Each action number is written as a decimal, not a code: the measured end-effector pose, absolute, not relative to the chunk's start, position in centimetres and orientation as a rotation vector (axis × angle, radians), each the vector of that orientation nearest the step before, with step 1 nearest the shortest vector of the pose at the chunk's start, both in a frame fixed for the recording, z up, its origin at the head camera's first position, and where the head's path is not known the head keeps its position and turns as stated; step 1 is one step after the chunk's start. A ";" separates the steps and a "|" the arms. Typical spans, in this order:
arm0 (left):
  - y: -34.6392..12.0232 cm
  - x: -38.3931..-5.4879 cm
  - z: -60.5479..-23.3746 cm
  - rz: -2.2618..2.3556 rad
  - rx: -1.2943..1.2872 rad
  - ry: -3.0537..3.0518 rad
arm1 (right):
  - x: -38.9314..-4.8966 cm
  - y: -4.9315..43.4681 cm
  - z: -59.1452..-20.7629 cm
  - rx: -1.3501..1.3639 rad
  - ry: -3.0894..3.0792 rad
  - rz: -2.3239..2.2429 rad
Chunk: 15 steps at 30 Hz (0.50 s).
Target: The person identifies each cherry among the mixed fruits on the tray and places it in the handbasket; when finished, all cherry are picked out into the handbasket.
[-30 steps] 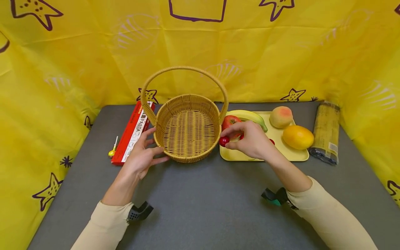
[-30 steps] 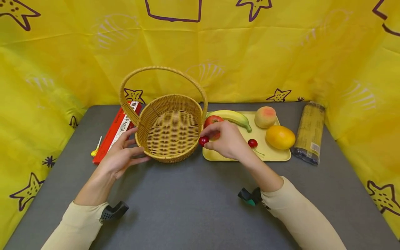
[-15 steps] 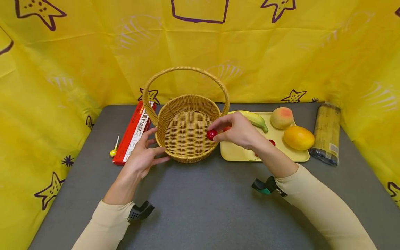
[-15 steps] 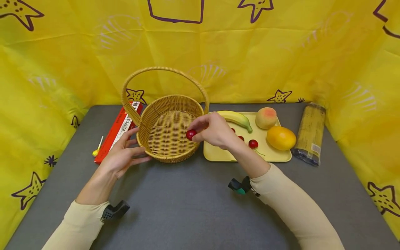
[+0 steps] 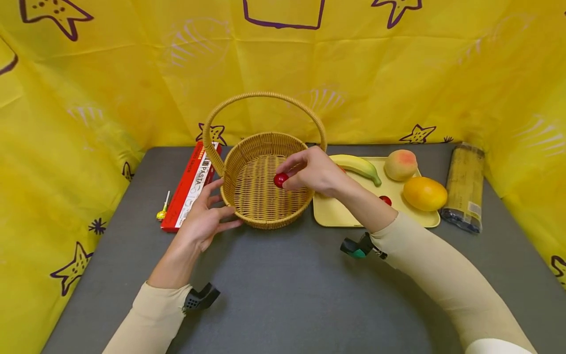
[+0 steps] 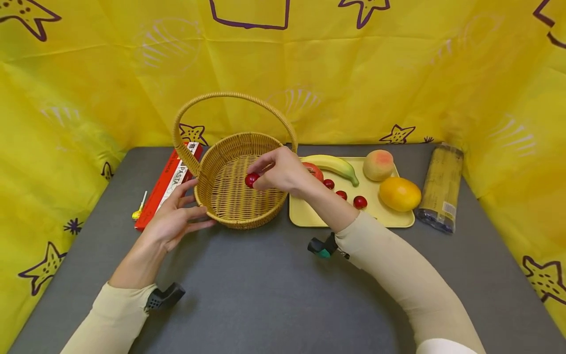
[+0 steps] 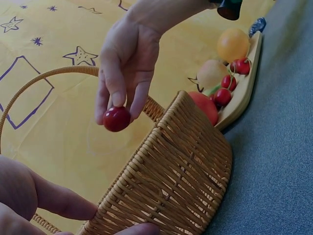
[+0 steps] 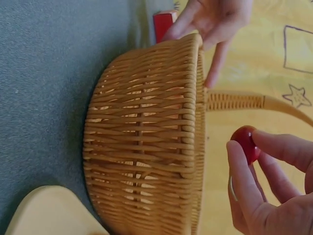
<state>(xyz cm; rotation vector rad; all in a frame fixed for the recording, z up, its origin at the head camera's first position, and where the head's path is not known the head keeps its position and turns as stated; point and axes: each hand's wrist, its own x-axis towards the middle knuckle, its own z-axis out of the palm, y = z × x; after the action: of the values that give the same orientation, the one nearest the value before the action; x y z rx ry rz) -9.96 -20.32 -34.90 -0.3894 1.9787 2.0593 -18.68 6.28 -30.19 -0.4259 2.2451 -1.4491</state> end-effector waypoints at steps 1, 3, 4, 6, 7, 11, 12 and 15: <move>-20.3 -10.0 -34.9 2.060 -0.390 1.980 | -18.9 6.0 -30.2 -0.420 2.231 -1.458; -20.3 -10.0 -34.9 2.061 -0.391 1.980 | -19.2 5.5 -30.2 -0.407 2.215 -1.464; -20.3 -10.0 -34.9 2.062 -0.390 1.979 | -19.3 5.3 -30.2 -0.401 2.213 -1.465; -20.3 -10.1 -34.9 2.063 -0.391 1.975 | -19.5 4.8 -30.1 -0.390 2.210 -1.457; -20.4 -10.1 -35.0 2.062 -0.392 1.974 | -19.7 4.6 -30.1 -0.377 2.203 -1.457; -20.5 -10.1 -35.1 2.044 -0.403 1.979 | -20.2 3.6 -29.9 -0.343 2.177 -1.453; -20.5 -10.1 -35.1 2.039 -0.405 1.981 | -20.4 3.3 -29.8 -0.338 2.164 -1.459; -20.6 -10.0 -35.1 2.033 -0.405 1.983 | -20.7 2.6 -29.7 -0.338 2.149 -1.463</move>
<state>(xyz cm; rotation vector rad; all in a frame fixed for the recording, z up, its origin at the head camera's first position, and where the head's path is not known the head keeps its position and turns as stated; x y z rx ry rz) -10.03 -20.56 -35.09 -0.4052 1.9832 2.0325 -20.68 2.64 -29.74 -0.3376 2.1487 -1.4631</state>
